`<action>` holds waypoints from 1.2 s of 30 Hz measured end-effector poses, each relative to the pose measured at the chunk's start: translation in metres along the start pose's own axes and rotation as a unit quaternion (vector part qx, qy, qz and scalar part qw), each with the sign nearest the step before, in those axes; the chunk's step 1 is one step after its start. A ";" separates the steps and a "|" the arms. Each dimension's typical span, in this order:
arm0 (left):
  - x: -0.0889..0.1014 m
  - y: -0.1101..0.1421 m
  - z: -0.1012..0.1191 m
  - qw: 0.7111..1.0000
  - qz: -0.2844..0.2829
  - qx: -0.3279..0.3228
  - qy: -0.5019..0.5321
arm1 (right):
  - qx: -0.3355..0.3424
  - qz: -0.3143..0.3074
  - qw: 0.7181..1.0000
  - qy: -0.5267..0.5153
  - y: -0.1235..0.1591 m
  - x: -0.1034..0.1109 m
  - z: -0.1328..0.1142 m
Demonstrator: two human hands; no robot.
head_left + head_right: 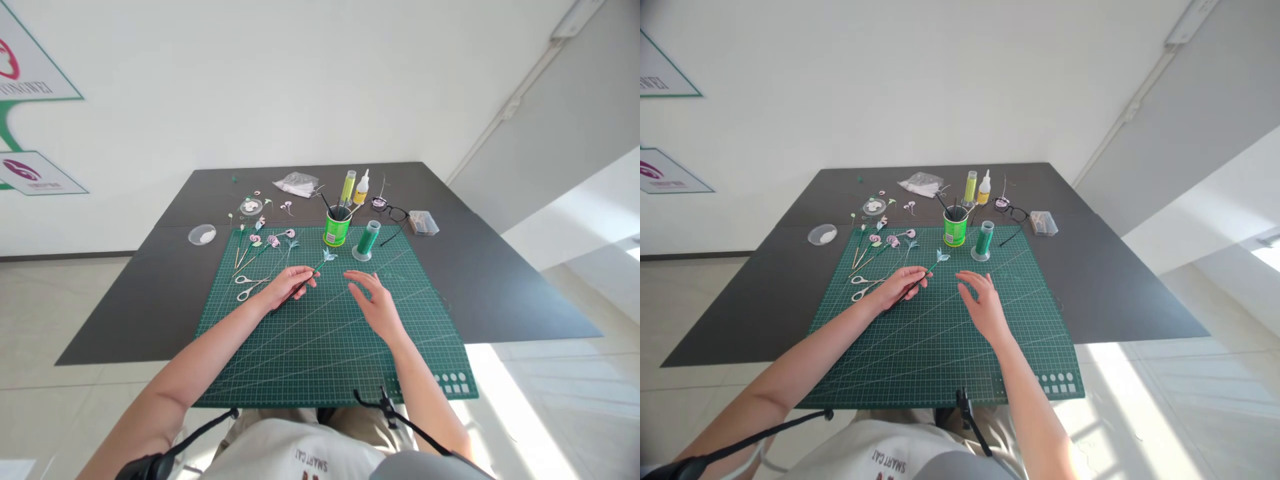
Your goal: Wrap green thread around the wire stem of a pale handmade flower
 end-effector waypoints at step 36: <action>-0.005 0.003 -0.009 0.996 0.053 0.005 0.072 | -0.056 0.135 0.983 0.110 0.085 0.166 0.016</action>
Point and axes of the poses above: each hand's wrist, its own y-axis away from the middle knuckle, its own x-axis out of the back of the hand, z = x × y, the point moved 10 cm from there along -y, towards the middle knuckle, and after that the axes turned 10 degrees about -y, right-handed, at the moved point
